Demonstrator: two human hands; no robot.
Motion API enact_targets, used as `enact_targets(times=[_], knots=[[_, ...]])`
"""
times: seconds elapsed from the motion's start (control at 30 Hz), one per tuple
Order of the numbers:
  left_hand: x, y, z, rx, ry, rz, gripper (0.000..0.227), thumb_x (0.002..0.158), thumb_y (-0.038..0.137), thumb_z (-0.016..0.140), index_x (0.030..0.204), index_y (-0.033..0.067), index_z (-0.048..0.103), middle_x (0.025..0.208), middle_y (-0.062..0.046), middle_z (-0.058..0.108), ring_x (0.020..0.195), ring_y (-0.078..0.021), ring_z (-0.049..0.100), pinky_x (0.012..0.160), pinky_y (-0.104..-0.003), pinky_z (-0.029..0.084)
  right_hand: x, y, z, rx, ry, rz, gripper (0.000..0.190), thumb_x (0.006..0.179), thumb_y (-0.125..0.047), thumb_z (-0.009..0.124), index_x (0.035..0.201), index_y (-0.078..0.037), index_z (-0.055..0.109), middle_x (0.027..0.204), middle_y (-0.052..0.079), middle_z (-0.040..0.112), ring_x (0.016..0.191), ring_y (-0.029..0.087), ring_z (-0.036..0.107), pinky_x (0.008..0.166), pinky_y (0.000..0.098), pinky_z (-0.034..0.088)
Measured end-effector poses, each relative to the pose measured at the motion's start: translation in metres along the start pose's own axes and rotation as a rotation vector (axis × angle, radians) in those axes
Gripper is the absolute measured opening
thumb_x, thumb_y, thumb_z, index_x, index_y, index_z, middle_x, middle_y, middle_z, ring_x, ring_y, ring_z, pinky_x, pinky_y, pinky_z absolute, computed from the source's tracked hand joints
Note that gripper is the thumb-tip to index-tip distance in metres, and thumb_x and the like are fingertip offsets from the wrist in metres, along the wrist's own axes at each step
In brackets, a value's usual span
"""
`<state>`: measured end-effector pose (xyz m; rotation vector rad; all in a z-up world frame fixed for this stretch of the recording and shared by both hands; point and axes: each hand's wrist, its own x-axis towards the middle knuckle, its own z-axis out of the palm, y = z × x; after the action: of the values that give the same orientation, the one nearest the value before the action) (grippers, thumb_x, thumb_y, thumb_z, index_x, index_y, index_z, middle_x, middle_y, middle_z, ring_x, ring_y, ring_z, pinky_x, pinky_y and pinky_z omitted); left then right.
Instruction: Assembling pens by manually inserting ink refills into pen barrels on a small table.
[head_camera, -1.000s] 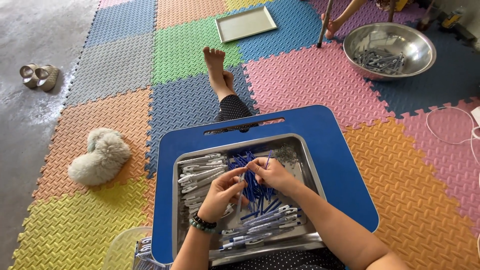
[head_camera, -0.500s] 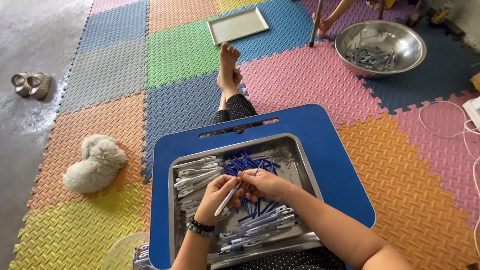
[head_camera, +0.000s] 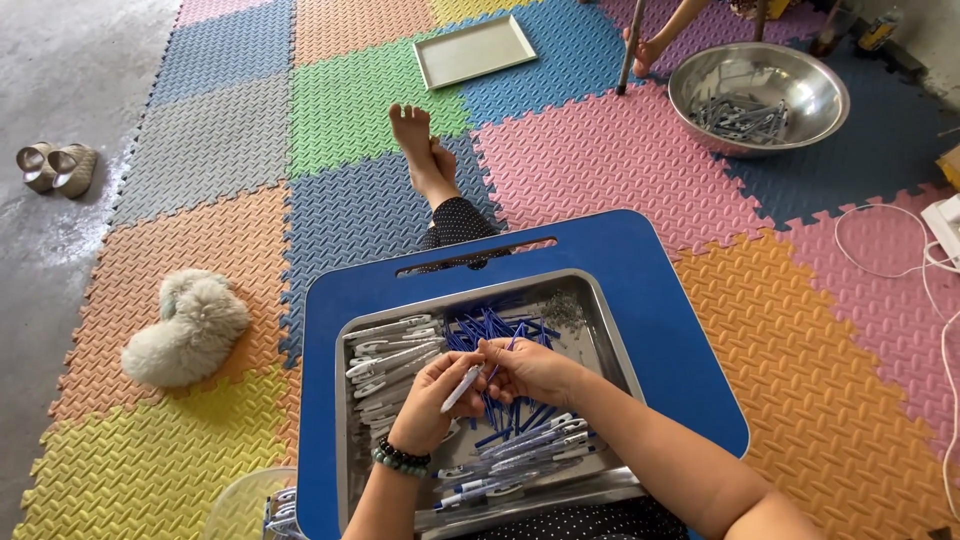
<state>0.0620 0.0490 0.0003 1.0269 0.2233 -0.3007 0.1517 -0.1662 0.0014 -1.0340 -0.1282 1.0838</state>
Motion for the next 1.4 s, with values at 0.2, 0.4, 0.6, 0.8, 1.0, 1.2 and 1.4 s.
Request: enact_targets(times=[0.2, 0.4, 0.6, 0.8, 1.0, 1.2, 1.4], knots=[[0.000, 0.000, -0.001, -0.055, -0.043, 0.010, 0.035, 0.113, 0.024, 0.061, 0.137, -0.0005, 0.072, 0.103, -0.017, 0.080, 0.074, -0.0209, 0.079, 0.063, -0.029, 0.066, -0.001, -0.002, 0.002, 0.025, 0.045, 0.020, 0.026, 0.115, -0.029, 0.068, 0.115, -0.003, 0.071, 0.086, 0.006, 0.073, 0.066, 0.011, 0.069, 0.055, 0.0219, 0.054], [0.003, -0.007, -0.010, -0.100, -0.090, 0.021, 0.032, 0.116, 0.026, 0.058, 0.130, -0.0003, 0.070, 0.092, -0.014, 0.076, 0.073, -0.0237, 0.080, 0.064, -0.033, 0.067, 0.005, 0.006, -0.009, 0.055, 0.106, -0.057, 0.017, 0.109, -0.018, 0.075, 0.116, -0.003, 0.072, 0.092, 0.010, 0.077, 0.070, 0.013, 0.071, 0.060, 0.0237, 0.057], [0.004, -0.011, -0.013, -0.093, -0.181, 0.050, 0.023, 0.114, 0.020, 0.062, 0.128, 0.0017, 0.067, 0.086, -0.014, 0.076, 0.071, -0.0253, 0.080, 0.064, -0.034, 0.068, 0.015, 0.006, -0.026, 0.221, 0.246, -0.173, 0.035, 0.105, -0.013, 0.076, 0.138, -0.002, 0.068, 0.101, 0.011, 0.077, 0.079, 0.015, 0.072, 0.066, 0.0246, 0.060], [0.001, -0.010, -0.005, -0.147, -0.183, 0.080, 0.025, 0.109, 0.008, 0.068, 0.134, 0.0038, 0.066, 0.093, -0.012, 0.073, 0.073, -0.0212, 0.077, 0.067, -0.032, 0.065, 0.003, 0.004, -0.011, 0.249, 0.064, -0.055, 0.036, 0.102, -0.017, 0.080, 0.132, 0.003, 0.075, 0.104, 0.014, 0.081, 0.088, 0.018, 0.080, 0.069, 0.0214, 0.066], [-0.004, -0.004, -0.002, -0.075, -0.149, 0.052, 0.022, 0.109, 0.008, 0.068, 0.130, 0.0027, 0.068, 0.086, -0.012, 0.074, 0.072, -0.0223, 0.077, 0.066, -0.034, 0.065, 0.008, 0.002, -0.017, 0.210, 0.097, -0.113, 0.020, 0.112, -0.020, 0.070, 0.122, -0.003, 0.074, 0.110, 0.013, 0.081, 0.087, 0.014, 0.076, 0.074, 0.0248, 0.065], [0.002, -0.007, -0.005, -0.057, -0.138, 0.042, 0.019, 0.109, 0.011, 0.069, 0.127, 0.0037, 0.070, 0.086, -0.012, 0.074, 0.073, -0.0230, 0.077, 0.066, -0.033, 0.064, 0.000, -0.004, -0.010, 0.179, 0.108, -0.120, 0.021, 0.108, -0.016, 0.074, 0.123, -0.002, 0.071, 0.111, 0.015, 0.081, 0.086, 0.019, 0.079, 0.077, 0.0274, 0.067], [0.001, -0.005, -0.005, -0.057, -0.147, 0.054, 0.019, 0.108, 0.009, 0.069, 0.126, 0.0034, 0.069, 0.086, -0.012, 0.075, 0.074, -0.0227, 0.077, 0.068, -0.034, 0.064, 0.005, -0.013, -0.025, 0.105, 0.201, -0.208, 0.023, 0.108, -0.017, 0.072, 0.125, -0.002, 0.068, 0.113, 0.019, 0.080, 0.097, 0.025, 0.081, 0.077, 0.0305, 0.068]])
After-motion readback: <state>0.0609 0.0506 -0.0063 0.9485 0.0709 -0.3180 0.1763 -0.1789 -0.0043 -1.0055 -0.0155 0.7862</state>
